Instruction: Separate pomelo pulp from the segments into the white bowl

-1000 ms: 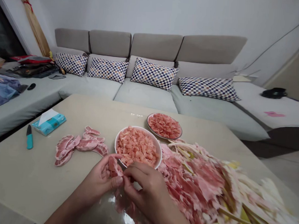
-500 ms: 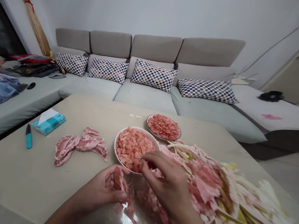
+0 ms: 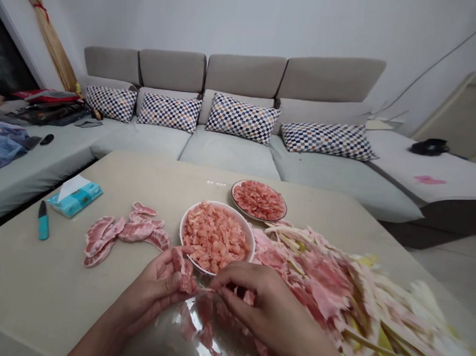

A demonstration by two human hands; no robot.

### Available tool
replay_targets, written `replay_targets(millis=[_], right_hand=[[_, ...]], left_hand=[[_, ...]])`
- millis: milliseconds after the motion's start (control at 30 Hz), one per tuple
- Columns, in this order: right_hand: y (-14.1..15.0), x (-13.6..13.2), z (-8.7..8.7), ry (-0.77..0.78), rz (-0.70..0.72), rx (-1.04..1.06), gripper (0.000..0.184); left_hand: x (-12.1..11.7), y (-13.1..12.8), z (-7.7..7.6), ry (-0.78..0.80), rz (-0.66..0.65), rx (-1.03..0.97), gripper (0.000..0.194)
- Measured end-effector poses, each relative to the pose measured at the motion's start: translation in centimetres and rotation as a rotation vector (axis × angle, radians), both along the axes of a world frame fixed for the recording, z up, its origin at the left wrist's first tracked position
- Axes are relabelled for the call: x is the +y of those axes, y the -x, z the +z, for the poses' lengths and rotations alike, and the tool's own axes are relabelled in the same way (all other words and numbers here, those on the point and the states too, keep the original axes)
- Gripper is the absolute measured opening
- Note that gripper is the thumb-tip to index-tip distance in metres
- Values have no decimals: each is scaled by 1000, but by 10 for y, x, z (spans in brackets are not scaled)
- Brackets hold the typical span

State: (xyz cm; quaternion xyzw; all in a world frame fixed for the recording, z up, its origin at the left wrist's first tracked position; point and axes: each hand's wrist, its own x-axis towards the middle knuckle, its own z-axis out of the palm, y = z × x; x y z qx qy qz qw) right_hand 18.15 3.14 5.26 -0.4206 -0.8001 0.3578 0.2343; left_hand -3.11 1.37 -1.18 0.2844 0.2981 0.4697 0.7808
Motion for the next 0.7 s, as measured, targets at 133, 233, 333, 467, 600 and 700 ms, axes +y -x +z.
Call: replay_targets(millis=[133,233,333,467,600,700], right_hand=[[1,-2,0,99,-25,-64,14],[1,-1,3,106,-5,-45,15],[2,1,3,62,-13,8,15],[13,0,-9,127,-38,79,25],[33,-5,-26,115,-95,100,36],[39,-4,-30,-9,-158,130,17]], left_hand=[[1,-2,0,3,37,-82,46],[3,-3,-2,14,65,-113,45],[5,-2,-3,26,118,-92,46],[4,-6,-2,-41,225,18,55],[2,-12,-1,-93,283,108,54],[1,-10,-2,-127,301,149,50]])
